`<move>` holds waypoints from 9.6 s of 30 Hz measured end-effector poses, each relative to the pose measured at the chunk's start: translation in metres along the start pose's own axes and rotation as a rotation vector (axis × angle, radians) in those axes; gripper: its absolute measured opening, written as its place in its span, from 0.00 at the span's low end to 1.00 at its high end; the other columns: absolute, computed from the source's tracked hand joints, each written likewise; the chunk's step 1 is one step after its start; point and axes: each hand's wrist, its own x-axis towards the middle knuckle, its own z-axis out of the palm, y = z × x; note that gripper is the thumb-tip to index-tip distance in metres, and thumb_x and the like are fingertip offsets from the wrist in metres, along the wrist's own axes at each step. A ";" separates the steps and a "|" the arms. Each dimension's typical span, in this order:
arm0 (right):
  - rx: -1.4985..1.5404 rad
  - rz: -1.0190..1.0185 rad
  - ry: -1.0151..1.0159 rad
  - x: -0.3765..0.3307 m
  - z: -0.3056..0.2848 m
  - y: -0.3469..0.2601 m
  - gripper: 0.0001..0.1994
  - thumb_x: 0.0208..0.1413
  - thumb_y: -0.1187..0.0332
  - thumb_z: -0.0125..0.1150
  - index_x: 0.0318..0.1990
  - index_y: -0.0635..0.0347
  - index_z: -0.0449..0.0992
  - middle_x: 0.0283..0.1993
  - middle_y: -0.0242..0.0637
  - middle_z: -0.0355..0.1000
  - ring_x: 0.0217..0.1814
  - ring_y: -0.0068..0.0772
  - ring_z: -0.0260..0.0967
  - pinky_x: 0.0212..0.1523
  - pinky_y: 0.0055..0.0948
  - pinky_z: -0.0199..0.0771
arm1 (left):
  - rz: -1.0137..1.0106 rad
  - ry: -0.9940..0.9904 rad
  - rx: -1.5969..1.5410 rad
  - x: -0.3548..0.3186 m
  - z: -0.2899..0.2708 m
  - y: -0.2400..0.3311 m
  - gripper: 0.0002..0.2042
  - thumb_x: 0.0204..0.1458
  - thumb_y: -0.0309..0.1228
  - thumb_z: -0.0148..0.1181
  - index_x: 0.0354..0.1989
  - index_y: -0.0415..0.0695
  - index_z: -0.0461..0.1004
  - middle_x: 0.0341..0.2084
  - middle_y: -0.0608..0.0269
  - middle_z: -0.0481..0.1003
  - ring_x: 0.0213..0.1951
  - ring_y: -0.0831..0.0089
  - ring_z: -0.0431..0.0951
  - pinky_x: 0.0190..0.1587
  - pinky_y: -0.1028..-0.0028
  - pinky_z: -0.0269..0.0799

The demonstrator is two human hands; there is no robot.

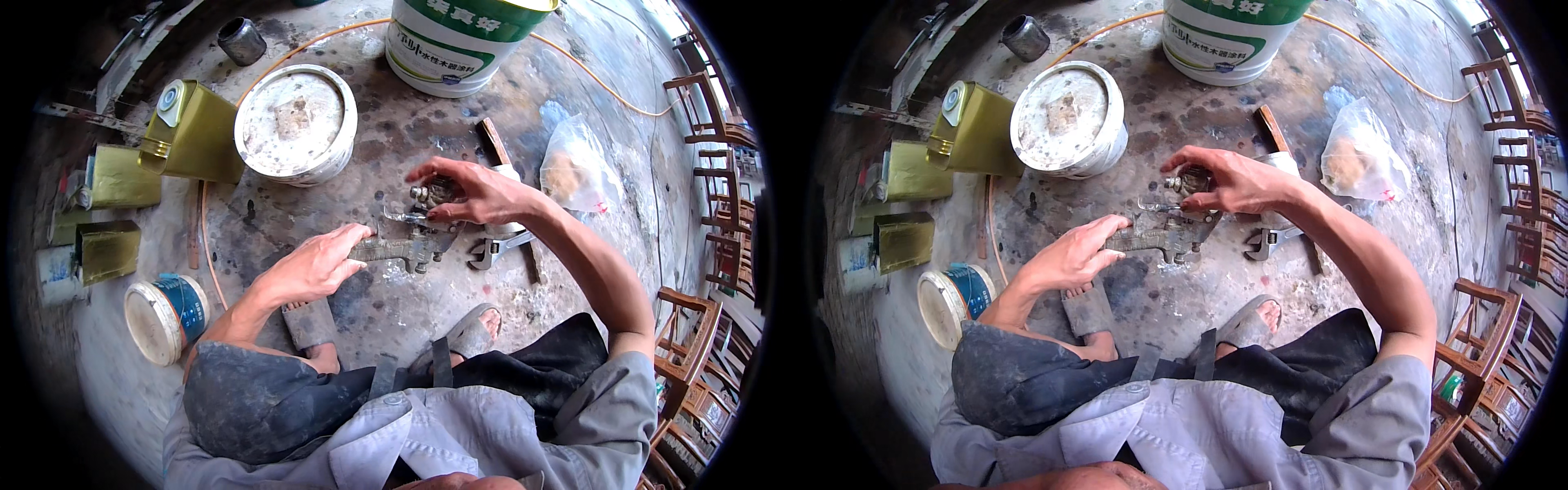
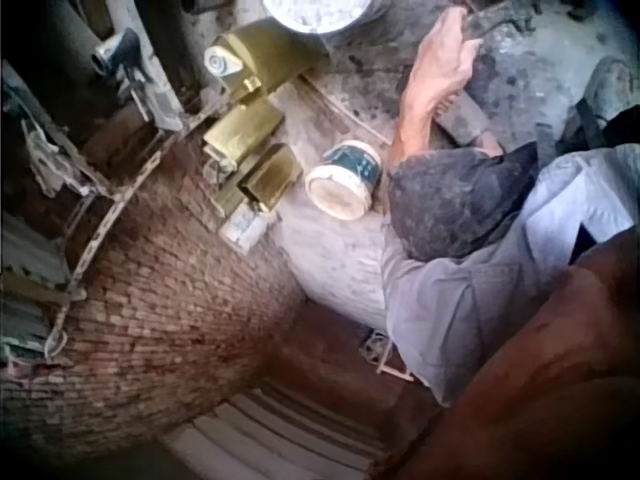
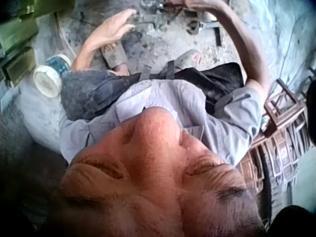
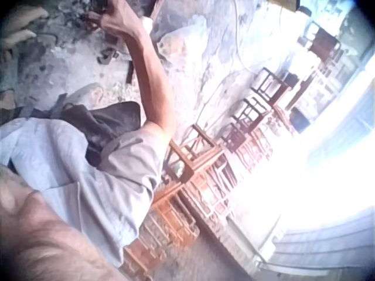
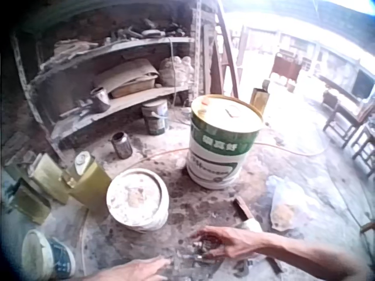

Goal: The person assembles a spray gun by hand, attaching the nozzle, fluid tip, and paint cup. They use a wrench to tighten the connections and ensure the assembly is secure.

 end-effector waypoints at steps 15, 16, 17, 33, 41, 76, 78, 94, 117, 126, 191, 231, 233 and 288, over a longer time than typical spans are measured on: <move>-0.266 -0.306 0.356 0.008 0.014 0.008 0.09 0.61 0.67 0.66 0.40 0.64 0.81 0.53 0.42 0.78 0.52 0.42 0.77 0.50 0.36 0.78 | -0.042 -0.002 0.013 0.001 -0.002 0.003 0.23 0.59 0.27 0.58 0.61 0.33 0.63 0.56 0.37 0.71 0.59 0.42 0.72 0.60 0.57 0.68; -0.305 -0.360 0.403 0.009 0.014 0.006 0.08 0.61 0.67 0.66 0.40 0.64 0.81 0.53 0.41 0.78 0.51 0.42 0.78 0.50 0.36 0.79 | -0.034 0.008 0.020 0.000 -0.002 0.001 0.23 0.59 0.28 0.58 0.61 0.33 0.63 0.56 0.36 0.71 0.59 0.42 0.72 0.60 0.57 0.68; -0.338 -0.345 0.421 0.009 0.012 0.002 0.06 0.61 0.69 0.65 0.38 0.64 0.81 0.49 0.39 0.79 0.49 0.40 0.78 0.49 0.36 0.79 | -0.025 0.017 0.027 0.000 -0.001 0.000 0.23 0.59 0.28 0.58 0.61 0.33 0.63 0.57 0.36 0.71 0.59 0.42 0.72 0.60 0.57 0.68; -0.319 0.268 0.651 -0.002 -0.013 0.033 0.10 0.65 0.67 0.59 0.49 0.61 0.78 0.40 0.53 0.79 0.41 0.54 0.79 0.42 0.40 0.78 | -0.022 0.085 -0.003 0.001 -0.003 -0.004 0.22 0.60 0.28 0.58 0.60 0.34 0.63 0.55 0.38 0.72 0.58 0.43 0.73 0.58 0.58 0.69; 0.137 0.176 0.188 -0.001 0.007 0.027 0.25 0.56 0.51 0.73 0.50 0.64 0.79 0.42 0.43 0.81 0.45 0.32 0.78 0.47 0.35 0.76 | -0.007 0.125 0.000 0.003 -0.002 -0.005 0.21 0.60 0.28 0.59 0.59 0.35 0.64 0.51 0.41 0.73 0.56 0.46 0.74 0.58 0.61 0.68; 0.046 0.154 0.480 0.007 0.003 -0.001 0.14 0.60 0.64 0.66 0.42 0.69 0.82 0.36 0.43 0.83 0.38 0.28 0.79 0.43 0.29 0.79 | -0.051 0.147 -0.016 -0.002 0.002 -0.006 0.23 0.60 0.30 0.61 0.60 0.35 0.63 0.50 0.43 0.73 0.54 0.50 0.75 0.57 0.62 0.69; 0.023 0.160 0.489 0.008 0.002 -0.004 0.14 0.59 0.64 0.65 0.41 0.70 0.82 0.35 0.42 0.82 0.36 0.27 0.79 0.42 0.29 0.79 | -0.063 0.146 -0.050 -0.002 0.002 -0.007 0.23 0.60 0.30 0.61 0.60 0.35 0.63 0.49 0.44 0.73 0.53 0.52 0.75 0.56 0.63 0.69; 0.469 0.203 0.421 -0.008 0.008 0.020 0.19 0.71 0.58 0.53 0.60 0.62 0.75 0.51 0.35 0.79 0.46 0.22 0.74 0.44 0.26 0.78 | -0.156 0.252 -0.253 0.001 0.005 -0.017 0.23 0.61 0.30 0.61 0.62 0.34 0.62 0.48 0.46 0.74 0.51 0.62 0.75 0.56 0.66 0.69; 0.737 0.088 0.477 0.003 0.010 0.004 0.15 0.69 0.59 0.59 0.49 0.63 0.76 0.38 0.31 0.77 0.38 0.21 0.73 0.42 0.26 0.77 | -0.110 0.212 -0.320 0.000 0.008 -0.021 0.25 0.63 0.27 0.59 0.65 0.30 0.59 0.47 0.57 0.74 0.47 0.74 0.76 0.52 0.72 0.72; 0.389 0.091 0.327 0.004 -0.004 0.015 0.13 0.64 0.63 0.66 0.47 0.65 0.80 0.36 0.32 0.80 0.36 0.20 0.76 0.39 0.24 0.78 | 0.008 0.357 0.057 0.000 0.007 -0.007 0.22 0.58 0.25 0.60 0.60 0.33 0.64 0.52 0.40 0.72 0.51 0.42 0.75 0.53 0.60 0.71; -0.240 0.042 0.380 0.010 0.058 -0.029 0.13 0.55 0.70 0.69 0.48 0.56 0.84 0.34 0.50 0.80 0.37 0.54 0.79 0.37 0.43 0.79 | 0.092 0.504 0.199 0.021 0.037 -0.005 0.21 0.53 0.19 0.60 0.56 0.34 0.65 0.45 0.40 0.73 0.48 0.40 0.75 0.48 0.54 0.72; -0.599 -0.201 0.448 0.007 0.064 -0.022 0.28 0.61 0.67 0.63 0.68 0.58 0.66 0.27 0.39 0.74 0.23 0.45 0.75 0.23 0.39 0.76 | -0.088 0.548 -0.084 0.019 0.039 -0.007 0.22 0.59 0.27 0.59 0.60 0.35 0.64 0.50 0.36 0.75 0.53 0.40 0.76 0.53 0.55 0.72; -0.666 -0.214 0.395 0.003 0.067 -0.012 0.28 0.59 0.68 0.63 0.67 0.59 0.66 0.28 0.38 0.74 0.24 0.43 0.76 0.24 0.38 0.76 | -0.106 0.513 -0.102 0.020 0.039 -0.005 0.22 0.60 0.27 0.59 0.61 0.35 0.64 0.50 0.35 0.75 0.53 0.40 0.76 0.53 0.56 0.72; -0.383 -0.047 0.515 -0.008 0.052 -0.058 0.10 0.57 0.71 0.65 0.45 0.60 0.75 0.33 0.48 0.76 0.31 0.54 0.78 0.29 0.44 0.79 | -0.156 0.353 -0.682 0.036 0.020 -0.013 0.13 0.62 0.30 0.63 0.49 0.34 0.78 0.38 0.65 0.81 0.38 0.80 0.78 0.46 0.75 0.76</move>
